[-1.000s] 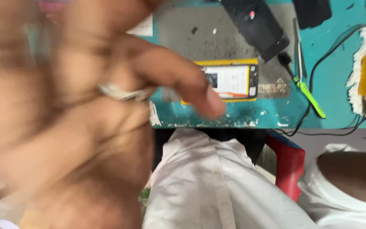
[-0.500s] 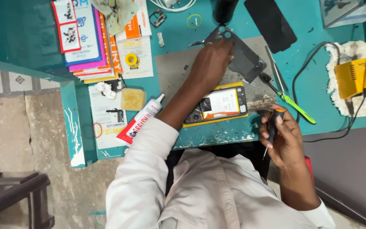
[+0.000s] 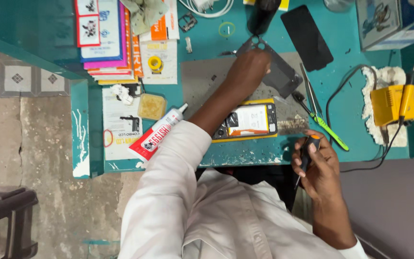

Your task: The person uses a screwdriver to remove screws from a disassembled smartphone placed on a yellow stand. They repeatedly loosen and remove screws from the phone's internal frame and set them aside on the workbench.

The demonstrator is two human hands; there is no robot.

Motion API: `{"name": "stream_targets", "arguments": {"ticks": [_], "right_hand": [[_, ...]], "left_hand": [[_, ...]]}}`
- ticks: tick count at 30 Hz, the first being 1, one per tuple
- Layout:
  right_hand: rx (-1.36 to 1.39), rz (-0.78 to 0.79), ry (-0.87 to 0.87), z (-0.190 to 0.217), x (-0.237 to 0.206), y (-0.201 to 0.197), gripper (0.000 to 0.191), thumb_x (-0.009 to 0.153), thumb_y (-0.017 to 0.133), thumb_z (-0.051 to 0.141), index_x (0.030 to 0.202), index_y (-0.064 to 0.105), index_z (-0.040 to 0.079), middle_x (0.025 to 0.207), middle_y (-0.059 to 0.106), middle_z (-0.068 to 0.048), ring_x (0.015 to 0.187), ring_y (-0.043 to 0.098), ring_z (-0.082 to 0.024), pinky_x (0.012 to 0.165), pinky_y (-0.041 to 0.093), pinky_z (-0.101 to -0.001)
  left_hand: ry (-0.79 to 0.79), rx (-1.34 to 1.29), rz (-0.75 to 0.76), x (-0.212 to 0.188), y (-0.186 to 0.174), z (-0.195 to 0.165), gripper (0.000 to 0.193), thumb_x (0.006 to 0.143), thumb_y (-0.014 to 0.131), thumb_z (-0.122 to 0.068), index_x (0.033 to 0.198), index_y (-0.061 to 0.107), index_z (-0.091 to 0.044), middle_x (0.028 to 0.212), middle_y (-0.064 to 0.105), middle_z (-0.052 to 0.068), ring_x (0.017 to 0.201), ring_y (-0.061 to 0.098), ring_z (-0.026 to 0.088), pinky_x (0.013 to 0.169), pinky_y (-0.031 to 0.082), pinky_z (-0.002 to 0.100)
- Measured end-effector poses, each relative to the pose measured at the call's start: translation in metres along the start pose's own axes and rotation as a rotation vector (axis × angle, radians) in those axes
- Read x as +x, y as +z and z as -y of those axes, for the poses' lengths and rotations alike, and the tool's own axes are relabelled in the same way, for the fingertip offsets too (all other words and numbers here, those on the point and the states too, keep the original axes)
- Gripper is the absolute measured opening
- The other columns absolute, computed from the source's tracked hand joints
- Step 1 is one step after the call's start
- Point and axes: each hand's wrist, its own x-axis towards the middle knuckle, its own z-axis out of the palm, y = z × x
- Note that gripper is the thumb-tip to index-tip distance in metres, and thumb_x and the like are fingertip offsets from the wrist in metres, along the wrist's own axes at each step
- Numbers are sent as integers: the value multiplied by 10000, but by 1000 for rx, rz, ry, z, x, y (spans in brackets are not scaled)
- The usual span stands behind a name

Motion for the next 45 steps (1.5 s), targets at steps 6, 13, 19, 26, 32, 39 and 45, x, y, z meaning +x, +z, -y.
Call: {"name": "stream_targets", "arguments": {"ticks": [6,13,19,26,32,39,45], "right_hand": [[-6,35,1,1,5,2,366,1039,627,151,1370,522,34,1093,600,-157,779,570,-188,522,438,-228],[-58,30,6,14,10,21,521,1004,600,118,1498,460,27,1192,606,-170,894,591,-208,659,501,-285],[-139,-84,-102,17,28,40,568,948,512,-60,1498,406,35,1352,581,-162,1258,615,-319,1018,563,-457],[-213,-37,-401,-4,48,61,431,1079,573,-112,1399,341,59,1325,624,-258,1265,654,-360,1118,574,-474],[-300,-73,-353,-13,48,81,620,1081,584,-8,1540,187,124,1397,607,-318,1114,730,-351,899,667,-427],[-313,-30,-420,-25,35,87,611,1133,626,44,1526,171,155,1387,607,-330,1070,753,-331,886,672,-406],[-406,0,-548,-34,40,86,535,1170,643,58,1469,213,165,1296,627,-267,1150,703,-314,945,666,-438]], "left_hand": [[47,130,52,8,9,1,35,797,671,9,820,683,-14,939,698,231,903,697,399,779,548,487],[-94,-53,13,-7,-53,-36,156,684,814,-153,718,707,-44,808,721,178,818,715,356,755,552,447],[-378,-698,-288,-116,-107,-78,147,804,797,-5,916,706,-28,920,744,48,878,708,82,828,603,264],[-736,-1133,-575,-208,-85,-107,308,871,747,104,1060,541,-26,980,709,97,923,666,129,827,538,261],[-694,-1149,-524,-211,-82,-103,297,919,737,39,1097,515,-45,952,698,88,919,665,128,837,548,265],[-814,-1529,-534,-198,-77,-107,309,917,738,28,1111,512,-53,984,705,102,956,668,153,871,556,297],[-738,-1636,-512,-187,-74,-104,317,959,714,51,1182,508,-40,1038,702,110,998,672,167,921,547,321]]}}
